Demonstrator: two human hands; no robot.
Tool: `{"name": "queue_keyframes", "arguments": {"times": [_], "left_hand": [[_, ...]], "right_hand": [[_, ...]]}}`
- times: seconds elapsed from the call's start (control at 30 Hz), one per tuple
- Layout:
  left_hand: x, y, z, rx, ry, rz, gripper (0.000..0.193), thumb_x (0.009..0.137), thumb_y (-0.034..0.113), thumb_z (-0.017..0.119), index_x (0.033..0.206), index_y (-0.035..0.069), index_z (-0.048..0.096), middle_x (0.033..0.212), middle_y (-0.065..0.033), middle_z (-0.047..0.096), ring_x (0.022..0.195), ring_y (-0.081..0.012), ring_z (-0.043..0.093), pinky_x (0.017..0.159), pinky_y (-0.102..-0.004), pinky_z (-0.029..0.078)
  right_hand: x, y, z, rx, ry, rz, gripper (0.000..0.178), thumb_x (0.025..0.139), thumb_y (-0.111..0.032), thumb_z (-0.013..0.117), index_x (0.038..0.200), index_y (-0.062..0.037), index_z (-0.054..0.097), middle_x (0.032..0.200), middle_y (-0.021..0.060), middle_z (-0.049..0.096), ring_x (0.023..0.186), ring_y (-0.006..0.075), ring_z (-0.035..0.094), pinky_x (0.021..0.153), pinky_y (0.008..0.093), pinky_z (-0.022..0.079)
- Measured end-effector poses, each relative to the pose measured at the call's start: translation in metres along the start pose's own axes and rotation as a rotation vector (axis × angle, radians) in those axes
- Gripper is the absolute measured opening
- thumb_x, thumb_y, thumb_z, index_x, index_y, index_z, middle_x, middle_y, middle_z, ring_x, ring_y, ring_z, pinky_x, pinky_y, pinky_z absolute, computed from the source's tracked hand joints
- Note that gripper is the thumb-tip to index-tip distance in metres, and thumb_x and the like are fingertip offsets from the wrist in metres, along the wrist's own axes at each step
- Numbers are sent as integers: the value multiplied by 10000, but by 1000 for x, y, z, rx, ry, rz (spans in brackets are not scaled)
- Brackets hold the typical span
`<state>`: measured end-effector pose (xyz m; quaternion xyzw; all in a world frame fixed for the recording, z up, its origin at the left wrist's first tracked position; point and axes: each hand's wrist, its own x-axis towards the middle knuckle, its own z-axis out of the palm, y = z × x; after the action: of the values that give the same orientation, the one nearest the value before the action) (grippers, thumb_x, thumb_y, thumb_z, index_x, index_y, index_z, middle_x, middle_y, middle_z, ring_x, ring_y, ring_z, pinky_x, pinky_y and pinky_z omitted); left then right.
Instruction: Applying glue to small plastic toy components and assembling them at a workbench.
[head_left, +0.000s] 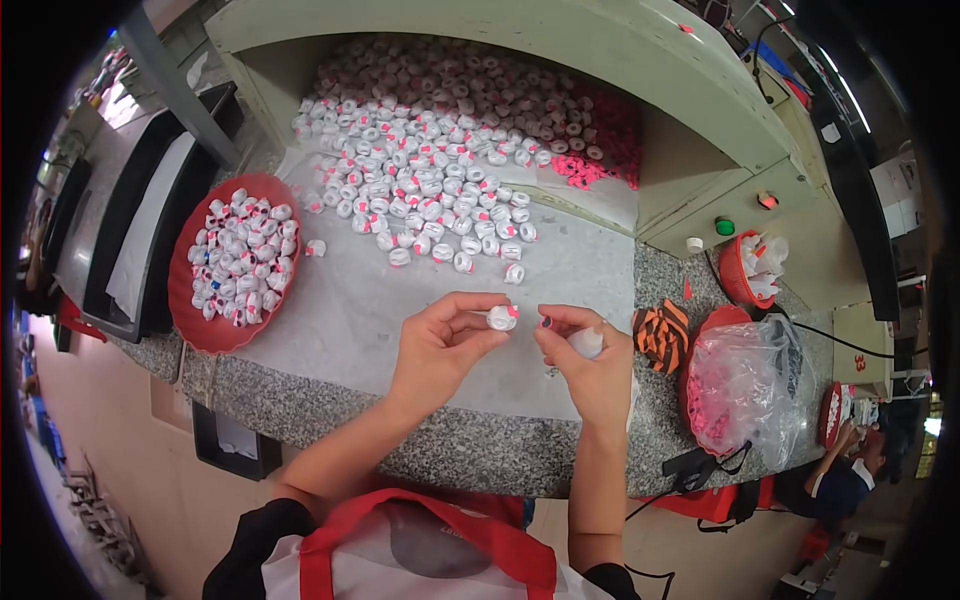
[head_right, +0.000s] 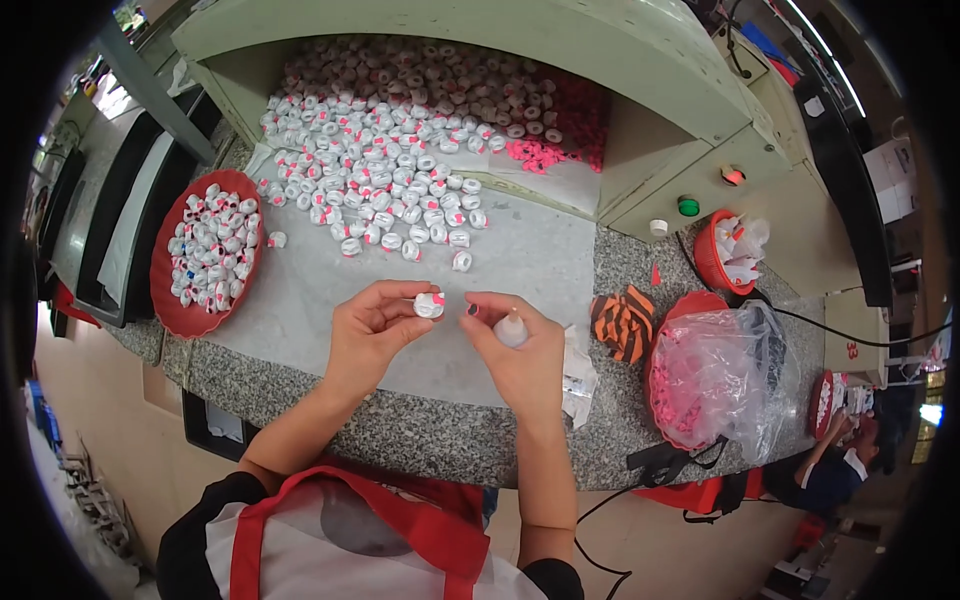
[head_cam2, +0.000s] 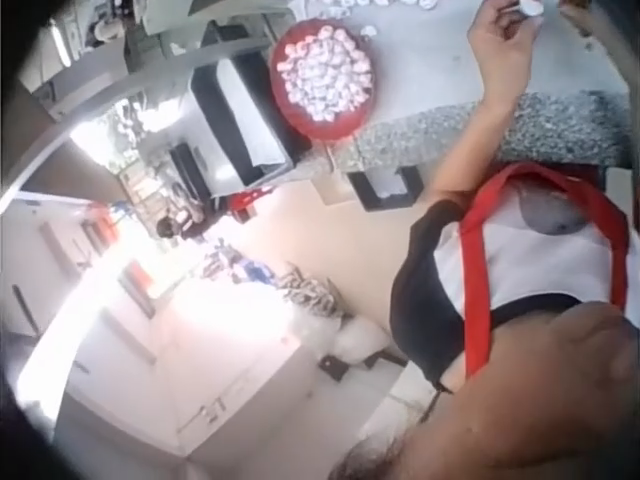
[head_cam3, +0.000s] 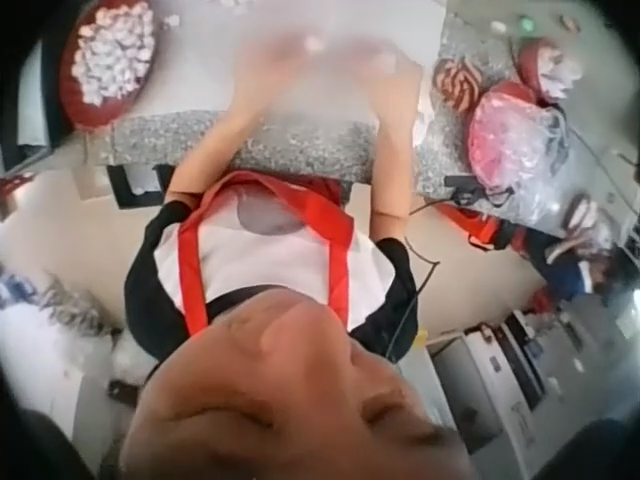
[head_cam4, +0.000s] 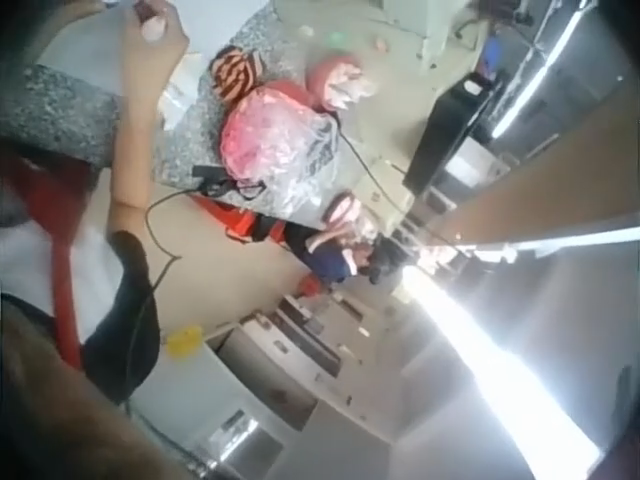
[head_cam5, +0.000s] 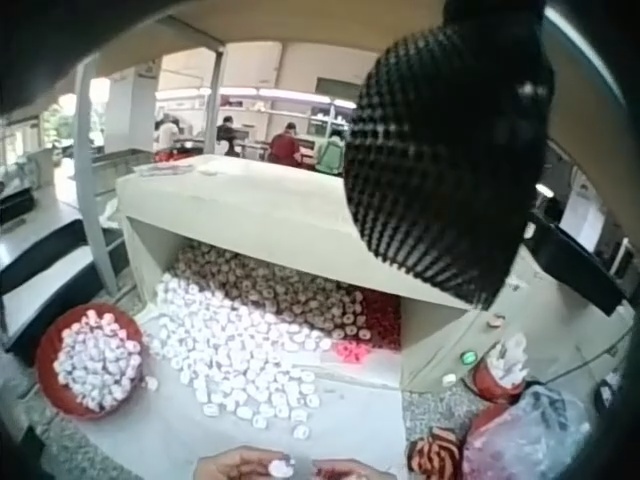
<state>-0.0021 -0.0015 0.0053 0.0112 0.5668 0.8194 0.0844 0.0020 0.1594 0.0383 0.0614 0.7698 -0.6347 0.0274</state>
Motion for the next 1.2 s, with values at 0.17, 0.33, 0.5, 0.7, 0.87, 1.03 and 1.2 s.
{"name": "queue_keyframes", "arguments": {"times": [0.17,0.33,0.5,0.7,0.87,1.03,1.2], "left_hand": [[-2,1,-4,-40,-33,61,308,752,-117,535,1049,-38,507,1010,-113,565,897,-154,570,788,-255,475],[-3,-2,-5,6,-70,170,308,744,-127,534,1039,-39,517,1103,-128,512,957,-173,544,813,-264,471],[-5,10,-1,-75,-158,59,320,735,-128,540,1041,-34,537,1128,-137,498,984,-185,530,822,-282,467],[0,6,-3,-130,-164,-25,262,769,-74,538,1028,-33,556,1048,-143,543,956,-198,539,812,-289,454],[-3,1,-2,-36,-161,158,249,781,-74,524,1025,-38,555,1020,-134,551,936,-186,545,811,-282,450],[-2,3,-1,-15,-129,135,241,784,-53,535,1023,-33,558,971,-121,571,902,-176,561,801,-282,456],[2,2,-9,-315,-11,-151,347,765,-10,582,1101,-20,497,840,-95,600,793,-154,585,727,-268,479]], "right_hand": [[-8,-3,23,242,-31,-55,113,688,25,642,790,35,597,725,62,596,580,93,533,510,197,443],[-9,-1,25,290,50,14,132,672,20,666,777,23,587,721,65,589,583,98,531,511,198,440],[-8,12,20,237,100,-91,149,666,29,675,780,15,580,721,49,579,611,90,529,520,195,437],[-9,5,17,198,5,-59,222,657,48,675,865,27,601,746,42,572,635,71,508,568,181,407],[-8,7,15,162,-24,-166,213,666,54,662,872,23,619,741,37,570,668,70,502,599,188,392],[-7,12,17,115,-35,-176,184,677,50,653,856,23,621,739,35,569,668,68,502,592,185,389],[-9,3,30,6,71,-311,254,653,79,649,896,20,602,826,70,577,666,83,529,593,192,414]]}}
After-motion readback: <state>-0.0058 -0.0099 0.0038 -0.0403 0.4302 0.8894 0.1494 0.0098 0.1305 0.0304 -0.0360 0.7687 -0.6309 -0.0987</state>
